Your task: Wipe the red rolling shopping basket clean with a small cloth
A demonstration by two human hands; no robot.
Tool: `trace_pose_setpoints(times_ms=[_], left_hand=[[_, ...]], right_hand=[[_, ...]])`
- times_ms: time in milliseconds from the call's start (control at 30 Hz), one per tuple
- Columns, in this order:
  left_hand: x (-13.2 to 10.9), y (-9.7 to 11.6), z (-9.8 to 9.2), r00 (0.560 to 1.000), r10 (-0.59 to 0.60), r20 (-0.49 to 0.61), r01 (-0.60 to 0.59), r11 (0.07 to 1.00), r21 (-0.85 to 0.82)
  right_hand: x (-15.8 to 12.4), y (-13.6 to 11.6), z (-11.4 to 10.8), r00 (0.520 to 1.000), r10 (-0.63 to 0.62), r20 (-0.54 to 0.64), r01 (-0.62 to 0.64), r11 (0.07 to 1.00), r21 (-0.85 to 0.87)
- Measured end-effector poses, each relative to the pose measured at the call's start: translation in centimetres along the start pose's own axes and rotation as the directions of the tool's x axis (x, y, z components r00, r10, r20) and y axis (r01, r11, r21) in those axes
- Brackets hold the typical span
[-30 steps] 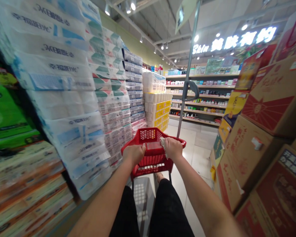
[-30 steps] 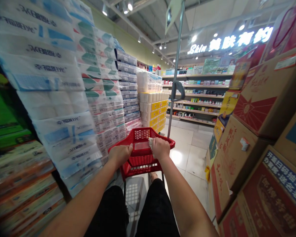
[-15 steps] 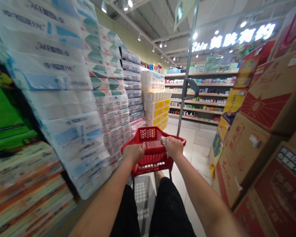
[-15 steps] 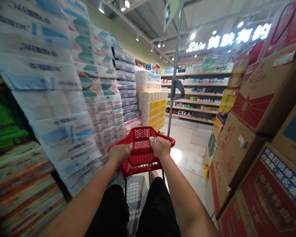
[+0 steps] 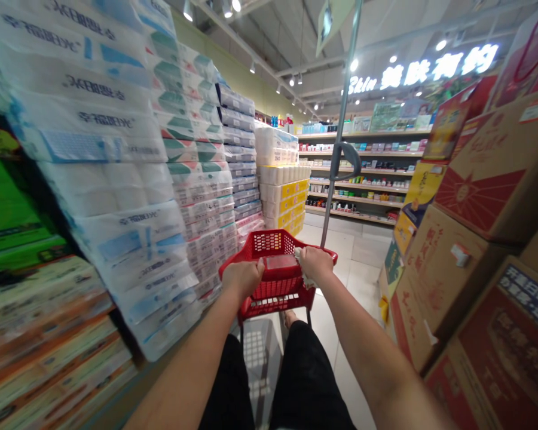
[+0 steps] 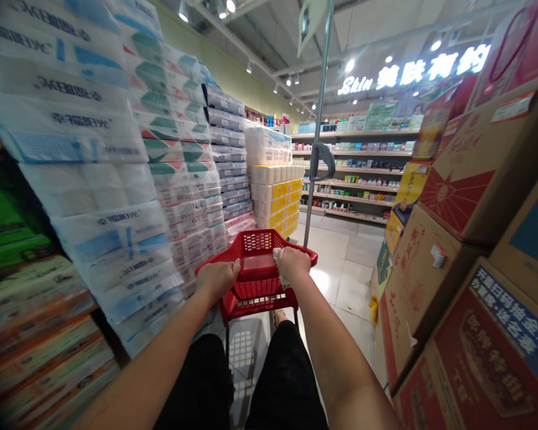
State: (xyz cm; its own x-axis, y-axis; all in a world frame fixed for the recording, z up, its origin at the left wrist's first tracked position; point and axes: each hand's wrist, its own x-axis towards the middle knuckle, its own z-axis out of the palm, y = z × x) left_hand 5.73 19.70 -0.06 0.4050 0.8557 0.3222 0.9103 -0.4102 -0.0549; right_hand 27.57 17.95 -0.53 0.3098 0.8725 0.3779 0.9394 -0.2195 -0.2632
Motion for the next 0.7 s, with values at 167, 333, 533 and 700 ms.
trace_pose_setpoints(times_ms=[167, 333, 533, 700], left_hand=[[-0.2, -0.1, -0.2, 1.0, -0.004, -0.003, 0.004, 1.0, 0.008], [-0.1, -0.3, 0.1, 1.0, -0.007, -0.015, 0.007, 1.0, -0.006], [-0.1, -0.4, 0.1, 1.0, 0.019, -0.007, -0.019, 1.0, -0.005], [-0.1, -0.2, -0.1, 1.0, 0.031, 0.002, -0.031, 0.999, 0.006]], right_hand=[[-2.0, 0.7, 1.8, 0.976, -0.082, -0.2, 0.091, 0.995, 0.034], [-4.5, 2.4, 4.5, 0.774, -0.276, -0.57, 0.374, 0.925, 0.06], [-2.4, 2.4, 2.9, 0.873, -0.225, -0.434, 0.27, 0.962, 0.046], [-1.3, 4.3, 1.6, 0.914, -0.182, -0.362, 0.208, 0.977, 0.036]])
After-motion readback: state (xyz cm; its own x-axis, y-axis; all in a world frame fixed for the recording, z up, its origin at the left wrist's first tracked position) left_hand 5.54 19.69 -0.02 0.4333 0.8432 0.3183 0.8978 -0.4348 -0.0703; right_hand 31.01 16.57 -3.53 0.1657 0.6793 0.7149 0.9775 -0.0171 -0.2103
